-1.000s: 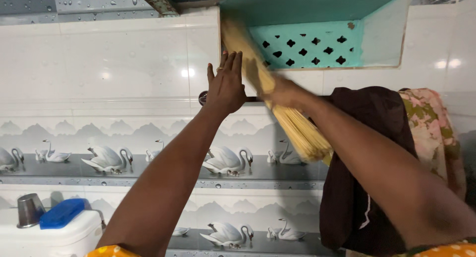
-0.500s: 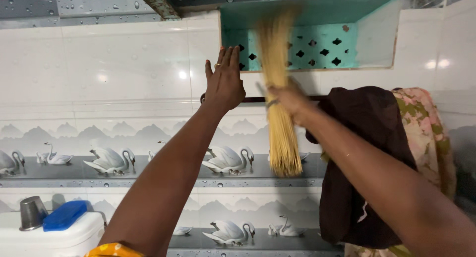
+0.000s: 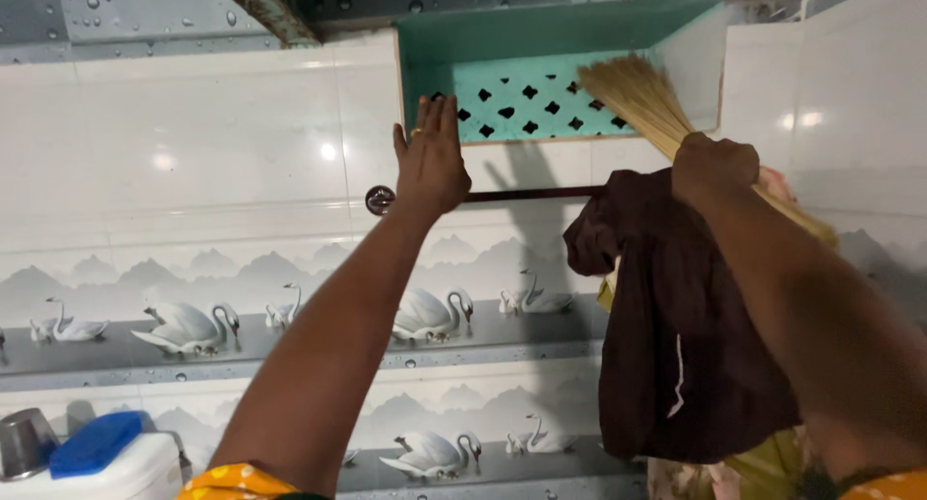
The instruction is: The person sweeps a bathroom using a traditional straw broom. They clean the floor, a wall niche, and the upper wall area, moving debris toward the drain.
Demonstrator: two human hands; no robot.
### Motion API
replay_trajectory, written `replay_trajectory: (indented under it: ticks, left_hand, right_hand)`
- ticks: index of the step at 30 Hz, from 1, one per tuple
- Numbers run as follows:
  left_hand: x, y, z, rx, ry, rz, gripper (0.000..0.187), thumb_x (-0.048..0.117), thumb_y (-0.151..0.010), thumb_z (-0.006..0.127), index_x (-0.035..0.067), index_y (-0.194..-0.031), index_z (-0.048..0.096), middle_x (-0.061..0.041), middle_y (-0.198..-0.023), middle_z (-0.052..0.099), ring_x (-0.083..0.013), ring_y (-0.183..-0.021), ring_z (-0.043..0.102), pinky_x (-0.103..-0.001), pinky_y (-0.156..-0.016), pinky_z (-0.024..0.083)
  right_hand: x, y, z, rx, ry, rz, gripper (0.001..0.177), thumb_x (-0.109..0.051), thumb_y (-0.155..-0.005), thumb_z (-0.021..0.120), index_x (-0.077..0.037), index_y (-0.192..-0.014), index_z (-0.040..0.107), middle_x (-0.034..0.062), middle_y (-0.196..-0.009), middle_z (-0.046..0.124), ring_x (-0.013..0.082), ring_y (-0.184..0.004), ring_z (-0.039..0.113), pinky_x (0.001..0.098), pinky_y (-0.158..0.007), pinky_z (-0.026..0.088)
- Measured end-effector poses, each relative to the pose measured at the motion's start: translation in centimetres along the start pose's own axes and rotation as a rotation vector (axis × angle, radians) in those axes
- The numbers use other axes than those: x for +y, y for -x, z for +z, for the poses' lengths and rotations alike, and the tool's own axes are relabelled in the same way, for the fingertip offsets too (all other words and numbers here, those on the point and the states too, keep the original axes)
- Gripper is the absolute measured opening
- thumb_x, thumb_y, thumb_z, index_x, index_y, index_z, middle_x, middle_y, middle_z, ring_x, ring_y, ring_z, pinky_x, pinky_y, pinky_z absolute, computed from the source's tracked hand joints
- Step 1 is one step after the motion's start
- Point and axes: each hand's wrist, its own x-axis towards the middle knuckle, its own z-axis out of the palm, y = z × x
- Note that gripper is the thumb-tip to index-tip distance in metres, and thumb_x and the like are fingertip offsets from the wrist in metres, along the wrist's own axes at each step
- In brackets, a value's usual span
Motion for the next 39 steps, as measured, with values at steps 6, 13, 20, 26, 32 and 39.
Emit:
replay_trajectory:
  ticks: [6,13,20,26,32,39]
  left_hand:
    - [2.0,1.2,2.1,-0.087,0.032,0.006,0.087,-0.001,-0.081,0.065,0.003,-0.158,0.024,-0.015,-0.165,0.028,-0.0321,-0.155,0.018,-0.067,-0.120,0.015]
    - [1.8,1.8,3.0,-0.116,0.008,0.001,0.086,0.004,-0.083,0.067,0.004,-0.157,0.024,-0.015,-0.163,0.030,-0.0330,-0.155,0.017,-0.065,-0.121,0.015]
    - [0.8,1.1,3.1,-0.105,-0.043,-0.013,0.083,0.005,-0.085,0.067,0.003,-0.158,0.025,-0.016,-0.165,0.030,-0.0341,-0.156,0.017,-0.069,-0.120,0.014]
    - [0.8,0.4,3.5,-0.120,-0.025,-0.041,0.083,0.008,-0.086,0.066,0.005,-0.158,0.025,-0.016,-0.165,0.030,-0.0338,-0.157,0.016,-0.067,-0.122,0.012]
    - [1.1,-0.6,4.3,-0.107,-0.104,-0.034,0.088,0.006,-0.085,0.066,0.002,-0.159,0.020,-0.018,-0.166,0.024,-0.0341,-0.155,0.016,-0.067,-0.121,0.009]
    - [3.2,-0.8,5.3,-0.112,-0.089,-0.048,0.084,0.003,-0.084,0.064,0.004,-0.159,0.024,-0.015,-0.166,0.028,-0.0328,-0.159,0.016,-0.066,-0.124,0.011]
  right_hand:
    - [-6.0,0.6,-1.1,0.151,0.106,-0.494,0.043,-0.016,-0.093,0.060,-0.014,-0.137,0.057,0.0165,-0.094,0.075,0.0337,-0.088,0.075,0.0496,-0.074,0.059]
    - [-0.8,-0.6,-1.4,0.220,0.138,-0.350,0.064,-0.018,-0.090,0.060,-0.014,-0.153,0.047,0.0165,-0.095,0.075,0.0338,-0.084,0.075,0.0482,-0.064,0.058]
    - [-2.2,-5.1,5.1,0.207,0.153,-0.337,0.025,-0.023,-0.104,0.056,-0.014,-0.119,0.074,0.0140,-0.101,0.080,0.0313,-0.095,0.077,0.0478,-0.080,0.058]
    - [-1.0,-5.2,-1.9,0.272,0.396,-0.513,0.059,-0.027,-0.095,0.060,-0.015,-0.152,0.047,0.0119,-0.098,0.076,0.0276,-0.084,0.075,0.0460,-0.070,0.059]
    - [2.7,-3.9,-7.7,0.511,0.535,-0.585,0.075,-0.021,-0.097,0.060,-0.042,-0.163,0.032,0.0121,-0.095,0.070,0.0266,-0.076,0.074,0.0358,-0.059,0.062]
    - [-5.3,-8.3,-4.6,0.610,0.347,-0.457,0.056,-0.025,-0.101,0.057,-0.030,-0.156,0.049,0.0120,-0.086,0.073,0.0275,-0.075,0.075,0.0449,-0.064,0.061]
